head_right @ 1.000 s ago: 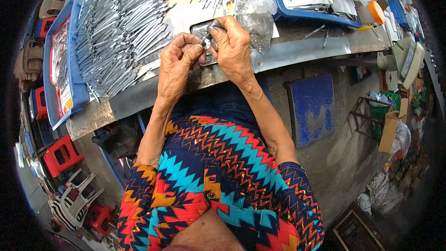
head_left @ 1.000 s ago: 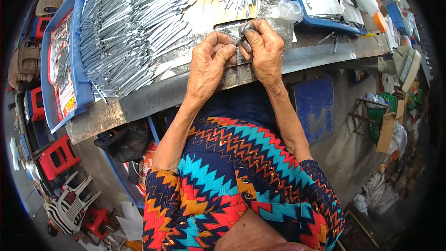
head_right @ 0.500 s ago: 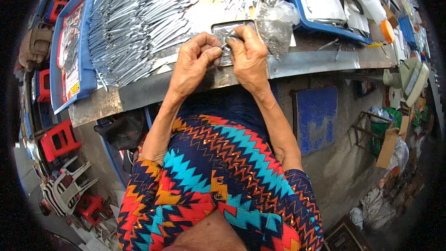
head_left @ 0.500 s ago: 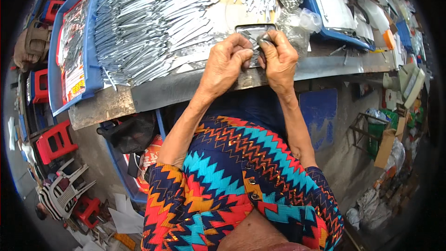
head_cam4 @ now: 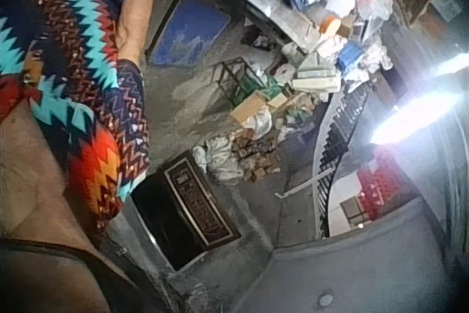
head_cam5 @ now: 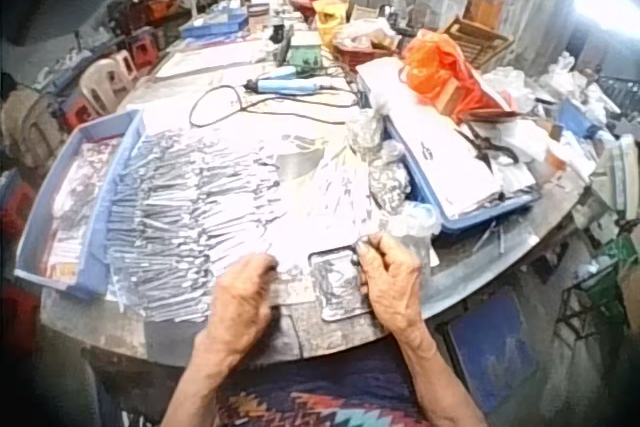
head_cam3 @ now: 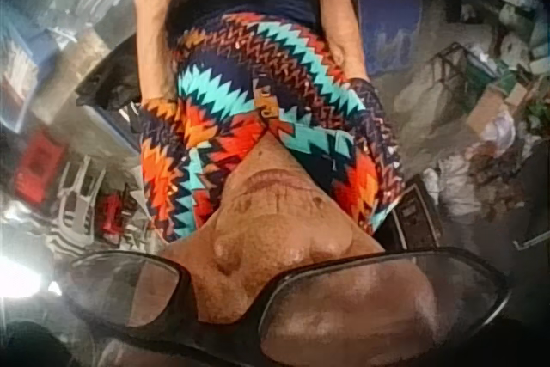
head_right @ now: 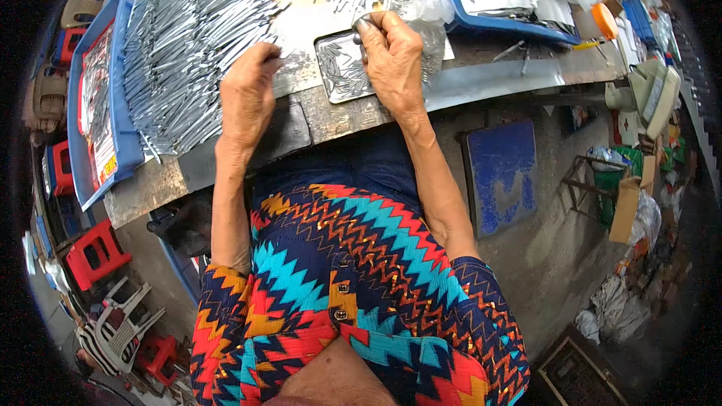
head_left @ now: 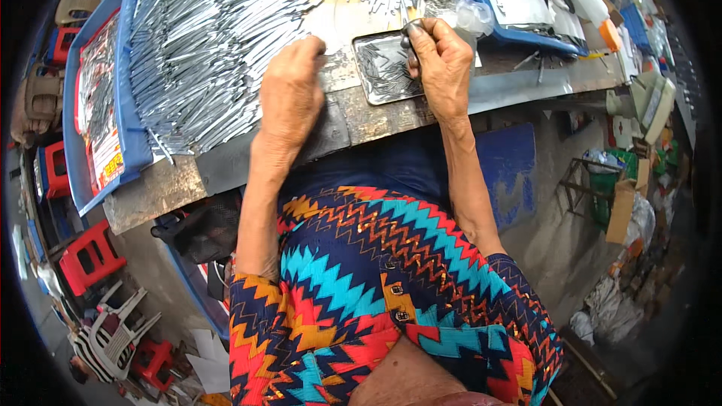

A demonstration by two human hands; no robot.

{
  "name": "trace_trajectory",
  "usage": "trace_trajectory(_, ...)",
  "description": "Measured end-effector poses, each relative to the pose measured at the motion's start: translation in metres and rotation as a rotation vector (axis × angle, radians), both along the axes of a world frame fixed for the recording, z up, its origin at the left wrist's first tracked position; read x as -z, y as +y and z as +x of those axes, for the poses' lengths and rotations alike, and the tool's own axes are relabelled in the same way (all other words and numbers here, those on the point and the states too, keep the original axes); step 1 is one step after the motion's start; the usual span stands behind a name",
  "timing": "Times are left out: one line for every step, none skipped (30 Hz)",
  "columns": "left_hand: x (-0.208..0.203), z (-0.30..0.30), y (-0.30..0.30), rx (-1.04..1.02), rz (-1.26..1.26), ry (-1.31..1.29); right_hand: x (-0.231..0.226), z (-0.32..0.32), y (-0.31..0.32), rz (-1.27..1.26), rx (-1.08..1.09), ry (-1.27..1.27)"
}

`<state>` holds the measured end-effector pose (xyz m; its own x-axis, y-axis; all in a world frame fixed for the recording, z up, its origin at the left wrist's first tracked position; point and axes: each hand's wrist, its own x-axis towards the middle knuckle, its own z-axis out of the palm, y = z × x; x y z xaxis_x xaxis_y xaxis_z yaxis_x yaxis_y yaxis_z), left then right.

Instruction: The person assembles small metal components by hand, fitting metal pieces together and sorting metal strips across the workbench and in containers.

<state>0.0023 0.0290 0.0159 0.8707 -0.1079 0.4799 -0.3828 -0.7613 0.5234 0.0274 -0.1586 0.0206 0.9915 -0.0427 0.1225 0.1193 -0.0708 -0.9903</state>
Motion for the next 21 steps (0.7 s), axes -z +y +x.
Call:
trace_trajectory(-0.002,0.0,0.005,-0.031,0.049,0.07,0.006,0.002,-0.005,-0.005,0.007,0.001)
trace_trajectory(0.001,0.002,0.01,-0.045,0.114,0.043,0.015,0.003,-0.01,-0.267,-0.002,-0.107)
trace_trajectory(0.006,0.004,0.015,-0.061,0.177,0.016,0.019,0.004,-0.013,-0.531,-0.014,-0.213)
trace_trajectory(0.013,0.006,0.018,-0.073,0.24,0.001,0.021,0.0,-0.013,-0.532,-0.039,-0.155)
trace_trajectory(0.017,0.006,0.019,-0.069,0.235,0.002,0.024,-0.001,-0.015,-0.622,-0.051,-0.239)
trace_trajectory(0.019,0.006,0.02,-0.091,0.293,-0.002,0.025,0.0,-0.015,-0.656,-0.071,-0.261)
trace_trajectory(0.021,0.006,0.02,-0.112,0.351,-0.005,0.025,0.001,-0.015,-0.688,-0.09,-0.283)
trace_trajectory(0.024,0.006,0.02,-0.125,0.365,0.004,0.025,0.002,-0.014,-0.689,-0.089,-0.283)
trace_trajectory(0.024,0.005,0.02,-0.126,0.366,0.004,0.025,0.003,-0.013,-0.728,-0.108,-0.31)
trace_trajectory(0.025,0.004,0.02,-0.155,0.379,0.014,0.026,0.004,-0.013,-0.768,-0.127,-0.337)
trace_trajectory(0.025,0.003,0.02,-0.184,0.392,0.023,0.026,0.004,-0.012,-0.766,-0.127,-0.337)
trace_trajectory(0.024,0.003,0.019,-0.183,0.392,0.024,0.028,0.004,-0.013,-0.785,-0.142,-0.32)
trace_trajectory(0.021,0.003,0.019,-0.191,0.387,0.018,0.029,0.003,-0.013,-0.803,-0.155,-0.302)
trace_trajectory(0.02,0.003,0.018,-0.198,0.382,0.012,0.028,0.003,-0.014,-0.804,-0.155,-0.3)
trace_trajectory(0.019,0.004,0.017,-0.199,0.383,0.014,0.027,0.003,-0.014,-0.801,-0.193,-0.314)
trace_trajectory(0.019,0.005,0.015,-0.177,0.361,0.004,0.027,0.003,-0.015,-0.799,-0.231,-0.327)
trace_trajectory(0.02,0.007,0.012,-0.154,0.339,-0.005,0.027,0.003,-0.015,-0.799,-0.232,-0.326)
trace_trajectory(0.02,0.009,0.01,-0.13,0.314,-0.017,0.026,0.003,-0.014,-0.823,-0.258,-0.355)
trace_trajectory(0.019,0.013,0.007,-0.13,0.315,-0.018,0.025,0.003,-0.014,-0.847,-0.284,-0.383)
trace_trajectory(0.017,0.016,0.003,-0.094,0.297,-0.007,0.026,0.004,-0.014,-0.846,-0.282,-0.382)
trace_trajectory(0.013,0.021,0.0,-0.058,0.28,0.003,0.027,0.005,-0.015,-0.862,-0.298,-0.411)
